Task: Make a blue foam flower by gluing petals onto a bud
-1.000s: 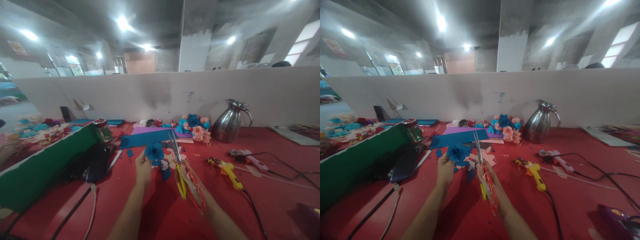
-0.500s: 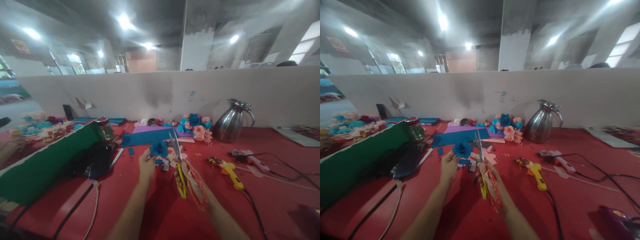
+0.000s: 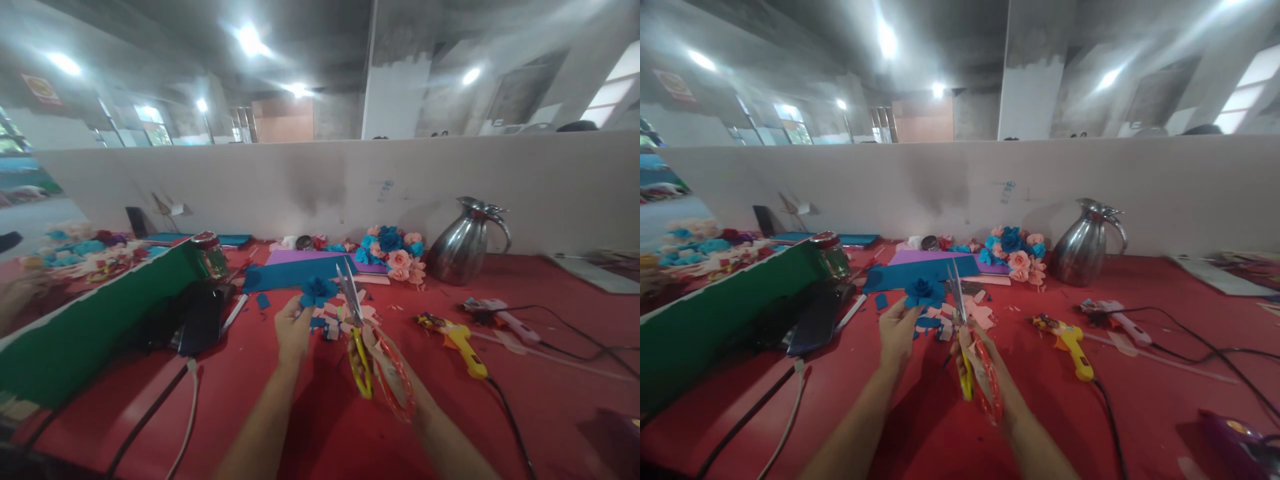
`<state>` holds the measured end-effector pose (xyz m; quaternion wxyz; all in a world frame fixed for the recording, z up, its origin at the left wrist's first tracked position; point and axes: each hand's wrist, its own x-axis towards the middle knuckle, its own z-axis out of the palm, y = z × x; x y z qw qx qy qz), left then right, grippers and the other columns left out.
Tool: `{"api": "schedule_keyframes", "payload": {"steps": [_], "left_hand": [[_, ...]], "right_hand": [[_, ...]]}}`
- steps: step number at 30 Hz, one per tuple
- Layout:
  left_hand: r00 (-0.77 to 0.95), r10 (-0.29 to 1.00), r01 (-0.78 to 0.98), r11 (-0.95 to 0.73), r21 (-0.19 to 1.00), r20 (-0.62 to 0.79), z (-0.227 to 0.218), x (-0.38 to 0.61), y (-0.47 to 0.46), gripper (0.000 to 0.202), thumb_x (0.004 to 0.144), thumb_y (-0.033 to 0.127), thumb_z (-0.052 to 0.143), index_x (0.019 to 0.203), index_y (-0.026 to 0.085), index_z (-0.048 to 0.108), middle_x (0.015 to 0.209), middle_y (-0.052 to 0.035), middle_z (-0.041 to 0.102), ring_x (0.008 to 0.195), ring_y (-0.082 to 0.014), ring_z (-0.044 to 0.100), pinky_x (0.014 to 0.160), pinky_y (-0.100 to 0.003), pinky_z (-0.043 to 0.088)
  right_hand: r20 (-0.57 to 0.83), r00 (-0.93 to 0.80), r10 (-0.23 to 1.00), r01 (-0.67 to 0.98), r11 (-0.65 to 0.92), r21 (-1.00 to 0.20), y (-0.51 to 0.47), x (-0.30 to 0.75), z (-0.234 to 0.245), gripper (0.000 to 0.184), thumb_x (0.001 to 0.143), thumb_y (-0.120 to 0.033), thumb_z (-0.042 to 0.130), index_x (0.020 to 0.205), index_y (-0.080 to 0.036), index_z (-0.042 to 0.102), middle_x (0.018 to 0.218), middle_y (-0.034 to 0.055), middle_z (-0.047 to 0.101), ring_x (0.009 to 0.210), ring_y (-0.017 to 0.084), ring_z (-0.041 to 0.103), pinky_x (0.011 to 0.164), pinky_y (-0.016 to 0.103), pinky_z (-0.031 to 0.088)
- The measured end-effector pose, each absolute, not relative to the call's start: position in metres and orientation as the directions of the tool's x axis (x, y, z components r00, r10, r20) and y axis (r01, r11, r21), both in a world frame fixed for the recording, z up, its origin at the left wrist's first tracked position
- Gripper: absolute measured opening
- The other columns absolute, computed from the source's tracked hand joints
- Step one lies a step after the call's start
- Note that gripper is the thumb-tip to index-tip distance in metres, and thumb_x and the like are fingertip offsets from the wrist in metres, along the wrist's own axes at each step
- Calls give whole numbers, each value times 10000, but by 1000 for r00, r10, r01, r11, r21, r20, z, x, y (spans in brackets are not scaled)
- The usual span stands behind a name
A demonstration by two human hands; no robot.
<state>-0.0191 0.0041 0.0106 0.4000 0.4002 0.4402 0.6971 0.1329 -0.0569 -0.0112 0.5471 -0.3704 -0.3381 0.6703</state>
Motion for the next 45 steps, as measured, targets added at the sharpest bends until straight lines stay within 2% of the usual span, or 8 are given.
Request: {"api": "schedule_keyframes", "payload": {"steps": [7,13,19,24,33,40,43,45], "left_hand": [[-382,901,-159,-283,946,205,12,-17,3,208,622,280,727,780,147,742,643,6,660,540,-100,560,479,-181,465],[-310,933,-223,-259,940,183,11,-14,3,266,607,302,739,833,161,757,742,-24,706,638,-137,613,553,-218,493],[-408,892,-188,-292,938,196,6,-14,6,210,572,228,728,762,142,748,686,-27,686,606,-125,589,547,-207,469],[-361,907,-209,-307,928,218,10,-12,3,180,618,244,718,773,158,751,682,-3,675,583,-109,575,551,-209,488],[-367,912,-239,-282,929,183,13,-11,1,213,606,251,723,792,147,741,656,-3,680,566,-119,594,527,-225,518],[-320,935,-277,-249,928,155,21,-10,-1,280,614,324,737,825,141,732,685,-31,683,582,-135,602,506,-239,515],[-217,954,-248,-257,934,204,20,-10,1,187,590,255,729,746,151,735,653,-22,669,582,-135,585,541,-243,502],[-83,962,-168,-271,948,260,19,-10,1,100,595,209,698,676,158,728,619,-12,646,581,-133,558,565,-242,487]], "right_hand": [[-139,-139,980,-477,-190,-858,-59,132,-1,491,628,-641,713,829,-205,611,685,23,624,560,153,586,501,262,452],[-139,-146,980,-446,-190,-874,-59,133,2,494,634,-651,701,813,-201,606,690,21,619,555,141,570,498,252,438],[-137,-164,977,-455,-198,-868,-58,132,2,499,616,-640,726,774,-184,601,673,14,602,530,116,538,486,235,418],[-89,-158,983,-457,-153,-876,-58,132,3,480,645,-635,710,726,-177,592,689,16,595,526,98,514,480,221,402],[-79,-184,980,-448,-155,-880,-58,133,4,467,641,-630,716,710,-192,572,628,-1,559,505,99,493,458,221,384],[-4,-98,995,-434,-47,-899,-57,131,11,455,638,-576,744,856,-210,582,564,-42,499,422,77,408,401,211,321],[24,-26,999,-395,12,-918,-62,134,23,472,642,-491,781,964,-217,571,594,-57,488,447,79,411,417,215,337],[43,34,999,-377,53,-925,-65,137,32,486,635,-434,802,993,-213,559,654,-46,513,510,90,448,462,222,373]]}}
